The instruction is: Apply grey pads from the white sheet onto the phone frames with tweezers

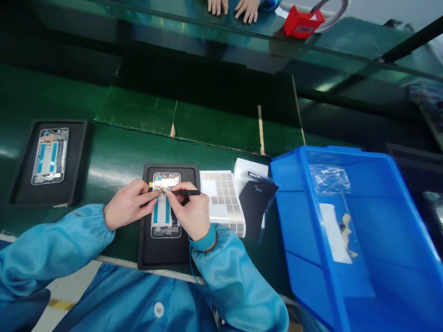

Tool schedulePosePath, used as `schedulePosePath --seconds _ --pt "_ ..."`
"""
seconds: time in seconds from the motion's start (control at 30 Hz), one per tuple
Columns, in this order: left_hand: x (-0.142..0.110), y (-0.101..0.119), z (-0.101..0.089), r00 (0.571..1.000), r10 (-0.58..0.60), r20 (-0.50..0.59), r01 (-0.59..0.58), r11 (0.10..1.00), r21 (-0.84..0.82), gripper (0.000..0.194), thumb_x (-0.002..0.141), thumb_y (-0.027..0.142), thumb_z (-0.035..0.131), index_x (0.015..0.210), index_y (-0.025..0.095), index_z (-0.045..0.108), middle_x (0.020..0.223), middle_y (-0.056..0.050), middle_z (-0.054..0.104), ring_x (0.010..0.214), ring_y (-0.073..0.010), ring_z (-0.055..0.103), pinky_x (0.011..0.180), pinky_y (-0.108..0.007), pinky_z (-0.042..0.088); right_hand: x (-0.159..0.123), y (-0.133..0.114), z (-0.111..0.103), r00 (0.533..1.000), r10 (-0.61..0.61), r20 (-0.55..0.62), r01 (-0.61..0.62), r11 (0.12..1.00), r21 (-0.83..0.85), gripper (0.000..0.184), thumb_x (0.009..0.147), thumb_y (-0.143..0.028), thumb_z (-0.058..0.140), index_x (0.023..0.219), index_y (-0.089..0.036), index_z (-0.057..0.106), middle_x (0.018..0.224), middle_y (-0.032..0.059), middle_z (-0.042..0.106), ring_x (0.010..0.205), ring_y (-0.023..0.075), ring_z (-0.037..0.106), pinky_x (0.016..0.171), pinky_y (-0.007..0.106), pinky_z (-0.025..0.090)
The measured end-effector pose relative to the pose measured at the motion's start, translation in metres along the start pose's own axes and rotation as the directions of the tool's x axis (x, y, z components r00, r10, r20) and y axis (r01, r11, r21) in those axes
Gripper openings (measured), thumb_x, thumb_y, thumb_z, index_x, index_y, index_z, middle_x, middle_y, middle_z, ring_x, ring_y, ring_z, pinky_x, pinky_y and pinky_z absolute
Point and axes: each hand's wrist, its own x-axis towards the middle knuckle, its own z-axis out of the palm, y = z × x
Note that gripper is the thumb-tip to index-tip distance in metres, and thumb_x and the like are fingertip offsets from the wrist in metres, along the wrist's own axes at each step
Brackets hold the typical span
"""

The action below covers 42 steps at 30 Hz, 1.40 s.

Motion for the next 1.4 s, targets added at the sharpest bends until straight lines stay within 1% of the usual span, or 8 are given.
schedulePosePath --seconds 0.3,0.43,0.7,0.83,0.93,1.1,1.3,1.4 --pt "0.001 0.001 -0.004 0.999 0.021 0.045 -0.024 0.998 0.055 0.026 0.099 0.030 0.049 0.112 0.019 0.069 0.080 -0.003 0.047 0.072 -0.0171 0.046 0.060 -0.028 0.042 0.000 0.000 -0.001 1.000 -0.002 0.008 0.002 1.000 -0.026 0.010 0.083 -0.027 0.071 0.086 -0.020 0.065 0.067 -0.0017 0.064 0.057 0.0125 0.058 0.056 0.025 0.050" --pt "0.002 0.001 -0.004 0.998 0.021 0.052 -0.025 0.997 0.070 0.026 0.099 0.030 0.049 0.110 0.019 0.069 0.080 -0.004 0.047 0.072 -0.0173 0.045 0.061 -0.029 0.041 0.001 0.000 -0.002 1.000 0.005 0.014 -0.005 0.999 -0.033 0.011 0.082 -0.028 0.072 0.087 -0.020 0.065 0.067 -0.0016 0.065 0.058 0.0132 0.060 0.057 0.025 0.050" --pt "0.002 0.002 -0.005 0.998 0.033 0.046 -0.037 0.995 0.094 0.026 0.099 0.029 0.049 0.110 0.018 0.069 0.081 -0.004 0.047 0.072 -0.0176 0.044 0.060 -0.029 0.040 0.000 0.003 -0.002 0.999 0.049 -0.018 -0.049 0.999 0.014 0.012 0.082 -0.027 0.072 0.089 -0.020 0.065 0.078 0.0015 0.070 0.067 0.0162 0.066 0.063 0.028 0.053" --pt "0.006 0.003 -0.010 0.989 0.057 0.135 -0.083 0.977 0.196 0.029 0.098 0.028 0.048 0.121 0.022 0.065 0.081 -0.004 0.047 0.072 -0.0197 0.044 0.061 -0.031 0.038 0.001 0.006 -0.001 0.999 0.029 -0.023 -0.028 0.999 0.033 0.014 0.083 -0.030 0.072 0.090 -0.020 0.065 0.083 0.0033 0.071 0.072 0.0179 0.068 0.066 0.029 0.055" --pt "0.008 0.001 -0.014 0.976 0.074 0.206 -0.118 0.971 0.208 0.029 0.099 0.030 0.048 0.123 0.025 0.064 0.083 -0.004 0.046 0.074 -0.0198 0.044 0.061 -0.031 0.037 0.002 0.007 -0.001 0.999 0.021 -0.037 -0.019 0.999 0.047 0.015 0.083 -0.031 0.072 0.090 -0.021 0.065 0.084 0.0040 0.071 0.075 0.0187 0.068 0.069 0.031 0.056" --pt "0.005 -0.005 -0.018 0.980 0.050 0.191 -0.086 0.979 0.183 0.031 0.099 0.040 0.049 0.120 0.025 0.066 0.085 -0.004 0.046 0.075 -0.0194 0.045 0.063 -0.030 0.037 0.002 0.007 0.000 0.999 0.024 -0.036 -0.021 0.997 0.072 0.015 0.083 -0.032 0.071 0.090 -0.021 0.064 0.085 0.0041 0.071 0.075 0.0187 0.069 0.070 0.031 0.057" --pt "0.003 -0.010 -0.021 0.957 0.146 0.250 -0.185 0.973 0.140 0.030 0.099 0.042 0.050 0.119 0.030 0.067 0.089 -0.005 0.049 0.077 -0.0191 0.045 0.065 -0.031 0.035 0.003 0.005 0.000 0.998 0.030 -0.047 -0.025 0.995 0.099 0.014 0.082 -0.031 0.071 0.089 -0.020 0.064 0.082 0.0036 0.070 0.074 0.0181 0.069 0.068 0.029 0.057" --pt "0.004 -0.008 -0.021 0.966 0.105 0.237 -0.152 0.970 0.188 0.034 0.098 0.044 0.051 0.122 0.027 0.065 0.089 -0.006 0.050 0.079 -0.0207 0.045 0.065 -0.032 0.035 0.004 0.004 0.001 0.999 0.019 -0.044 -0.014 0.993 0.117 0.013 0.081 -0.029 0.071 0.088 -0.020 0.064 0.082 0.0032 0.070 0.073 0.0177 0.069 0.066 0.028 0.056"
